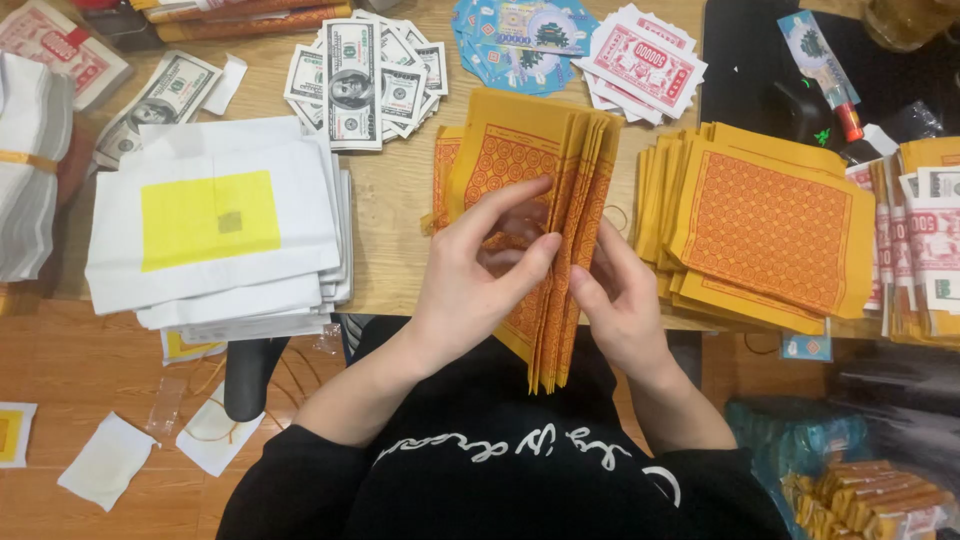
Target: Folding and organizing stacks of ritual paper and paper money on a workspace
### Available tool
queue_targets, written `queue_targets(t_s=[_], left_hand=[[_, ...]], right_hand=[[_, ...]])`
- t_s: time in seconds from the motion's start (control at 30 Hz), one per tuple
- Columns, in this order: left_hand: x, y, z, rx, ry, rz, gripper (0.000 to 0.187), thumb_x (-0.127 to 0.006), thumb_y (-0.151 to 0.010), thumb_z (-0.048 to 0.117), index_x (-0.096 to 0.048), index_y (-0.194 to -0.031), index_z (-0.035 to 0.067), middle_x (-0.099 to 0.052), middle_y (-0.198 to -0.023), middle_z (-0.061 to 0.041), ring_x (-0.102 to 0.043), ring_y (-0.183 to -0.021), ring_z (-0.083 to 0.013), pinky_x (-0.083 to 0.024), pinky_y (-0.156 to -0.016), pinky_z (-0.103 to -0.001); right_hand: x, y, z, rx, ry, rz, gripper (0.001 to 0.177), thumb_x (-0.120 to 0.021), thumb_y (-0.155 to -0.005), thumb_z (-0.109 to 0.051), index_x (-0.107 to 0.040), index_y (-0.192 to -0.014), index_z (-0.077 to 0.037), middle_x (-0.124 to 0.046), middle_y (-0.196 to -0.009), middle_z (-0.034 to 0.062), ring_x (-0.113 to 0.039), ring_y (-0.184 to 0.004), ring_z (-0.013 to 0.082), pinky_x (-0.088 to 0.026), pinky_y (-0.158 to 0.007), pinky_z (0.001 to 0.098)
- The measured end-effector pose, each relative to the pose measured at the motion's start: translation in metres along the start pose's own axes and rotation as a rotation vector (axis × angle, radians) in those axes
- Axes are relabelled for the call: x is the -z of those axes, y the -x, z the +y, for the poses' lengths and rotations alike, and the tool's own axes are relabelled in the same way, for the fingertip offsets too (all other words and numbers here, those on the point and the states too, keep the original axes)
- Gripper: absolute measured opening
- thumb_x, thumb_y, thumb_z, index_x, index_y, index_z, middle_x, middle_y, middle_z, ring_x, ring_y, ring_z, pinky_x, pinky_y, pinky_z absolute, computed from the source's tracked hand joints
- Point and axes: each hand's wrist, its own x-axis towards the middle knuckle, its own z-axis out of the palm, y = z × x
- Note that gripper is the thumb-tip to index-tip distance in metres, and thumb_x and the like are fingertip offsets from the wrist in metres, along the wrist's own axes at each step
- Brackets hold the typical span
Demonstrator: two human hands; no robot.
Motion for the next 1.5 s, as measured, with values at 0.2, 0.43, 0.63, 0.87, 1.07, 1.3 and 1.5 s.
queue_targets(t_s=[0.2, 0.43, 0.63, 0.87, 1.07, 1.3, 1.5], left_hand=[[-0.001, 0.001, 0.000, -0.032, -0.001, -0.010, 0.047, -0.071, -0.088, 0.016, -0.056, -0.131, 0.003, -0.065, -0.106, -0.020, -0.065, -0.088, -0.0225, -0.064, -0.072, -0.038], [-0.001, 0.000, -0.010, -0.347, -0.356, 0.041, 0.022, -0.074, -0.085, 0.010, -0.069, -0.102, -0.003, -0.067, -0.098, -0.018, -0.070, -0.084, -0.0319, -0.060, -0.068, -0.039], [0.023, 0.004, -0.008, -0.399, -0.461, 0.121, 0.011, -0.069, -0.082, -0.005, -0.070, -0.093, -0.004, -0.068, -0.089, -0.020, -0.070, -0.080, -0.0350, -0.057, -0.067, -0.037], [0.085, 0.014, 0.008, -0.108, -0.377, 0.434, 0.024, -0.056, -0.105, 0.020, -0.057, -0.092, 0.000, -0.044, -0.080, 0.001, -0.038, -0.079, -0.0094, -0.031, -0.071, -0.025], [0.091, 0.010, -0.003, -0.089, -0.363, 0.408, 0.027, -0.057, -0.103, 0.021, -0.063, -0.107, -0.005, -0.055, -0.090, -0.002, -0.046, -0.084, -0.0091, -0.038, -0.073, -0.025], [0.085, 0.008, 0.000, -0.070, -0.370, 0.344, 0.026, -0.057, -0.104, 0.024, -0.063, -0.102, -0.001, -0.049, -0.087, 0.003, -0.042, -0.085, -0.0079, -0.037, -0.075, -0.024], [0.061, 0.011, 0.015, -0.178, -0.452, 0.216, 0.035, -0.049, -0.103, 0.030, -0.054, -0.085, 0.000, -0.046, -0.076, -0.005, -0.041, -0.073, -0.0153, -0.033, -0.068, -0.029]], right_hand=[[0.001, 0.001, 0.004, 0.006, -0.001, 0.004, 0.063, -0.057, -0.089, -0.009, -0.034, -0.147, 0.004, -0.052, -0.137, 0.0263, -0.049, -0.127, 0.0325, -0.045, -0.102, 0.0492], [-0.004, 0.009, 0.014, 0.035, 0.157, 0.011, 0.074, -0.061, -0.082, 0.004, -0.029, -0.148, 0.005, -0.054, -0.135, 0.0250, -0.054, -0.121, 0.0286, -0.056, -0.084, 0.0416], [0.038, 0.022, 0.039, 0.031, 0.232, 0.121, 0.050, -0.049, -0.088, 0.006, -0.048, -0.138, 0.007, -0.060, -0.127, 0.0262, -0.057, -0.116, 0.0307, -0.053, -0.089, 0.0475], [0.176, 0.030, 0.012, -0.093, 0.207, 0.787, 0.031, -0.050, -0.083, -0.008, -0.059, -0.112, -0.007, -0.058, -0.103, 0.0015, -0.054, -0.097, 0.0110, -0.044, -0.085, 0.0204], [0.272, 0.047, 0.050, -0.322, 0.358, 0.764, 0.007, -0.050, -0.083, -0.010, -0.052, -0.088, -0.014, -0.052, -0.090, -0.0042, -0.046, -0.086, 0.0057, -0.037, -0.072, 0.0215], [0.236, 0.014, 0.012, -0.481, 0.624, 0.532, 0.053, -0.049, -0.094, -0.006, -0.042, -0.145, 0.000, -0.067, -0.105, 0.0126, -0.064, -0.085, 0.0171, -0.048, -0.065, 0.0300], [0.245, 0.021, 0.024, -0.089, 1.172, 0.524, 0.036, -0.055, -0.099, -0.003, -0.062, -0.129, 0.014, -0.061, -0.106, 0.0230, -0.060, -0.086, 0.0293, -0.048, -0.072, 0.0409]])
